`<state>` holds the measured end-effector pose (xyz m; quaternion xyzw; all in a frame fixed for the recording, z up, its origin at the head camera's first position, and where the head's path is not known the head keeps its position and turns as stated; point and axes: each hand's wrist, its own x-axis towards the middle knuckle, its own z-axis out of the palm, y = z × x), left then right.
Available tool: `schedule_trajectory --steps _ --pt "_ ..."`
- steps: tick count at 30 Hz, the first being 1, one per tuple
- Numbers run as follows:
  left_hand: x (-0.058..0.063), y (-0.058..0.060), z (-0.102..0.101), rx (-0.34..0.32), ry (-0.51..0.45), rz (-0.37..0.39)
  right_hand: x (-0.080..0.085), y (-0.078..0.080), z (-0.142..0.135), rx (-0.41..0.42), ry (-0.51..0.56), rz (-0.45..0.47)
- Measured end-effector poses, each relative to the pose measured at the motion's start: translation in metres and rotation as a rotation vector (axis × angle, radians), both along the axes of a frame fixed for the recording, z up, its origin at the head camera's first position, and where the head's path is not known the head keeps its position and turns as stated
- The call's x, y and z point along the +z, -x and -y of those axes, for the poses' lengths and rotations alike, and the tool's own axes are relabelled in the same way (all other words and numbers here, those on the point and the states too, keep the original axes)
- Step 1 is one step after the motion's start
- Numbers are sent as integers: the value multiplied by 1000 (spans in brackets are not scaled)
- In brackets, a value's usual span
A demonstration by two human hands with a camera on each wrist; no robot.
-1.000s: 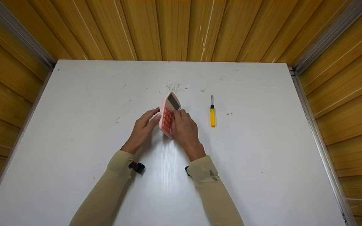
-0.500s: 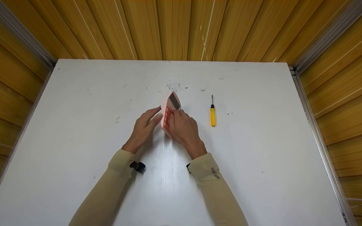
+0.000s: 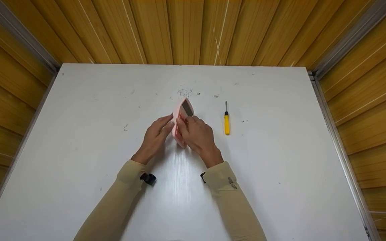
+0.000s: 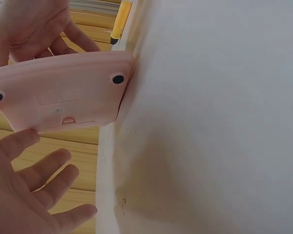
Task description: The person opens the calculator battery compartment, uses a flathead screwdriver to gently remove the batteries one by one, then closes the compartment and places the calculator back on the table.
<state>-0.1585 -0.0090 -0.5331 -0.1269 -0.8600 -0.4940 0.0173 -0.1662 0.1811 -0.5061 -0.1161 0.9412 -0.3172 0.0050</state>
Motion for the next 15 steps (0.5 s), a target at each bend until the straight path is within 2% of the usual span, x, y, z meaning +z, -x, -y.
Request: schedule_trajectory --steps 7,15 --pt "3 -2 -3 20 30 -3 1 0 -2 20 106 75" --pt "-4 -3 -5 18 2 29 9 0 -3 -7 84 102"
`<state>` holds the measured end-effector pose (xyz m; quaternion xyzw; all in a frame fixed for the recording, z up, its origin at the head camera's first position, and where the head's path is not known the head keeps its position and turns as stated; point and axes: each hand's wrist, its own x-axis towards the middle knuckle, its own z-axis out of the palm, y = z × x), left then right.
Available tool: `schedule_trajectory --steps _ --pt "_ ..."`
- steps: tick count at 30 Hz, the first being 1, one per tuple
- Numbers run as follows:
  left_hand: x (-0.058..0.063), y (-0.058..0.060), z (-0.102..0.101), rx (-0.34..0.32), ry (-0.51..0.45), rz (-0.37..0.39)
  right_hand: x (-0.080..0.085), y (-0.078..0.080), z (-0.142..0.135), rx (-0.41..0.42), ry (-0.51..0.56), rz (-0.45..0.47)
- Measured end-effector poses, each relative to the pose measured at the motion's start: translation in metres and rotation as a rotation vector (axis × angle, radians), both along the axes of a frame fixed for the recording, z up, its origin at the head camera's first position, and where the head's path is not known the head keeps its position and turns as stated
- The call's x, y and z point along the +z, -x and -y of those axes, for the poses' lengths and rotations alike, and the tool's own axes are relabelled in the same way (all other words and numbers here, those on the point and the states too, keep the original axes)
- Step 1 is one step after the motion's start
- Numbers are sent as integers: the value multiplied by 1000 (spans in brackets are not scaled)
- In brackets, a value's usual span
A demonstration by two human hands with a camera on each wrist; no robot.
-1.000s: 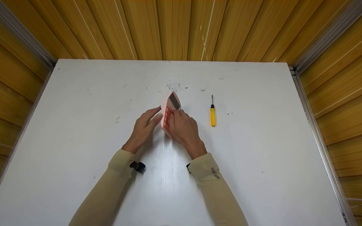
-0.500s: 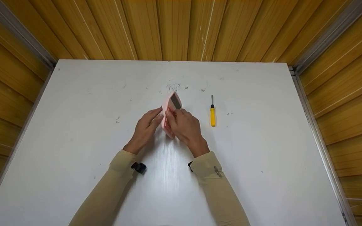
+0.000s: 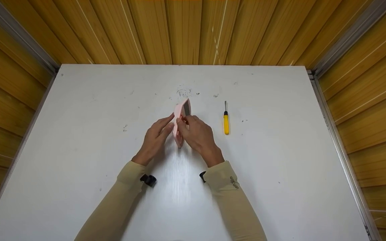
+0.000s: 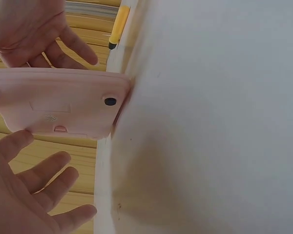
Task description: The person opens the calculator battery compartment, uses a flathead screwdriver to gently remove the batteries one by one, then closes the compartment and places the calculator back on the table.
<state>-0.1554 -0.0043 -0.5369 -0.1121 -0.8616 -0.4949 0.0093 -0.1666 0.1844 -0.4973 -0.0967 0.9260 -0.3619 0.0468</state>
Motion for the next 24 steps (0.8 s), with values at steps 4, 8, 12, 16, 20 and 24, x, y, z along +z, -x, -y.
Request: schedule_trajectory --steps 4,8,12,16,20,24 --pt "-7 0 -2 -19 1 8 4 -2 -2 -12 -13 4" --pt "-14 1 -5 -42 25 -1 8 -4 -5 -26 -7 -2" --pt "-16 3 -8 -55 73 -15 13 -6 -8 -41 -14 -28" --pt "-18 2 -11 -52 151 3 18 -9 -11 -53 -67 -70" --pt "-18 2 -15 -39 218 35 22 -11 -13 -61 -166 -124" --pt "-18 3 -18 -22 257 64 25 -13 -14 -64 -255 -169"
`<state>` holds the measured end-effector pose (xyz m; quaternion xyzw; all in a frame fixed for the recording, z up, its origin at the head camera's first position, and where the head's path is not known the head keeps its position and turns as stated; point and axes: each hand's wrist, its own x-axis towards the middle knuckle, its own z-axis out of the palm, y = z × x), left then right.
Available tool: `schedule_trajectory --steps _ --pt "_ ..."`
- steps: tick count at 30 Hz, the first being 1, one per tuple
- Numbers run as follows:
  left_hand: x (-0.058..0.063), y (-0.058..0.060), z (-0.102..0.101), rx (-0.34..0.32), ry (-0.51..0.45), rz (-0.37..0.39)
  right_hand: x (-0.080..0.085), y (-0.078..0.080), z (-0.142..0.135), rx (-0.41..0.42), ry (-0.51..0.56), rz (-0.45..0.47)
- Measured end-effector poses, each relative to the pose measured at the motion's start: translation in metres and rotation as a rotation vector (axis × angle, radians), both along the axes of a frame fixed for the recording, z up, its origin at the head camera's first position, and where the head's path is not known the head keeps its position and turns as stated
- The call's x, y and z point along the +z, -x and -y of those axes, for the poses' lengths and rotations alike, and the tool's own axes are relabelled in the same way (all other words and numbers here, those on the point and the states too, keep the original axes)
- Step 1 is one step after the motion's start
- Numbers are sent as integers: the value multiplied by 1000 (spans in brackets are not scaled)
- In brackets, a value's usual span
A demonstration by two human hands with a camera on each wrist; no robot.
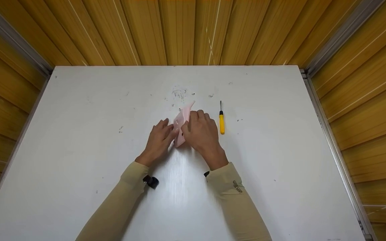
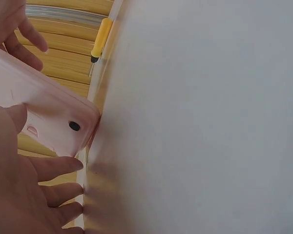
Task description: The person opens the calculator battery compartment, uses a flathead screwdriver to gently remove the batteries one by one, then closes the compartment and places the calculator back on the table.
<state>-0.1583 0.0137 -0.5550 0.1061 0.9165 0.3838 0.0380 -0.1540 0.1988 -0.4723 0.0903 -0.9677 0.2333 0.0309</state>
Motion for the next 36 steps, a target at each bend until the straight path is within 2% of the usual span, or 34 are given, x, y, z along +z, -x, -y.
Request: schedule_trajectory --steps 9,13,18,25,36 --pt "2 0 0 39 69 28 3 1 -1 22 -177 -25" --pt "4 -1 3 41 120 13 6 1 -4 46 -261 -52" --pt "4 -2 6 30 122 -18 11 1 -7 72 -328 -74" --pt "3 0 7 41 154 -14 10 0 -12 50 -365 -11" --pt "6 1 12 60 190 18 -7 3 -13 32 -341 41"
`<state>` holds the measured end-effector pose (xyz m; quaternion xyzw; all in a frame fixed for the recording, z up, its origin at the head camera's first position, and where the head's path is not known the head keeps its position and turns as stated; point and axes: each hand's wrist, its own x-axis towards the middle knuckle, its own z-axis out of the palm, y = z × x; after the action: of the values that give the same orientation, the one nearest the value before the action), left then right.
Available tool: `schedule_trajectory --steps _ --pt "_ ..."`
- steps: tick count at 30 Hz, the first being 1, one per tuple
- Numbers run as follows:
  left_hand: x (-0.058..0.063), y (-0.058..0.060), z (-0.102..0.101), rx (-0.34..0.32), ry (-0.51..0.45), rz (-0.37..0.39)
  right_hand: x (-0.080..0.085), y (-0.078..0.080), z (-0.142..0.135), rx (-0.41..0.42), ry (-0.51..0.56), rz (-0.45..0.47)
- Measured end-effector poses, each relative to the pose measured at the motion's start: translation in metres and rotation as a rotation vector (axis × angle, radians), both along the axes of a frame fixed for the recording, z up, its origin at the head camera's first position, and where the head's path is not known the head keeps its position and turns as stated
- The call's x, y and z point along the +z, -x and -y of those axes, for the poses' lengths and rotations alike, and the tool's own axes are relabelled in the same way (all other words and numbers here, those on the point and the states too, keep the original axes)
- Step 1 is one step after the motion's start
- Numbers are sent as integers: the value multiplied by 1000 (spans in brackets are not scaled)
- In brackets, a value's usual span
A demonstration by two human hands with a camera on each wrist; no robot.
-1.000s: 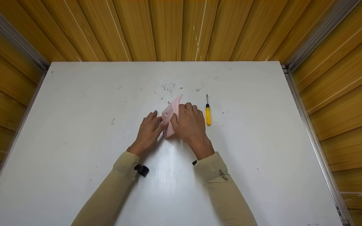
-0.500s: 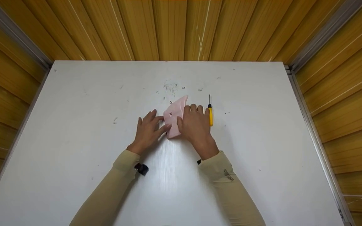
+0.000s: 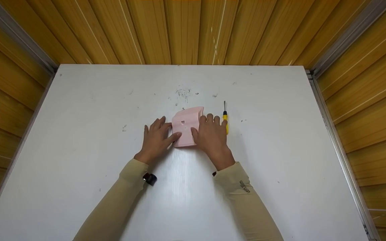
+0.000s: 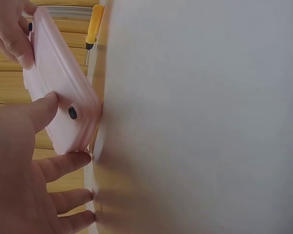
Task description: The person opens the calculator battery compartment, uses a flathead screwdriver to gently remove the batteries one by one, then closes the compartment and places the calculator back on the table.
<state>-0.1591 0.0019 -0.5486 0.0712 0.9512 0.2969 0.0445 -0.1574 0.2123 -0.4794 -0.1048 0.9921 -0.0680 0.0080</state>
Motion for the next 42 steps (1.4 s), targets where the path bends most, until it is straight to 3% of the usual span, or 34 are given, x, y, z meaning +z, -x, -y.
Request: schedule_trajectory --steps 7,15,23,32,42 --pt "2 1 6 7 5 -6 -10 2 3 -15 47 43" --pt "4 2 15 39 67 -3 -26 5 7 -10 177 98" --pt "6 4 20 62 103 -10 -32 8 13 -19 192 126" --pt "7 5 25 85 34 1 -40 13 15 -24 199 174" --pt "5 5 28 96 34 -24 -44 15 18 2 160 173"
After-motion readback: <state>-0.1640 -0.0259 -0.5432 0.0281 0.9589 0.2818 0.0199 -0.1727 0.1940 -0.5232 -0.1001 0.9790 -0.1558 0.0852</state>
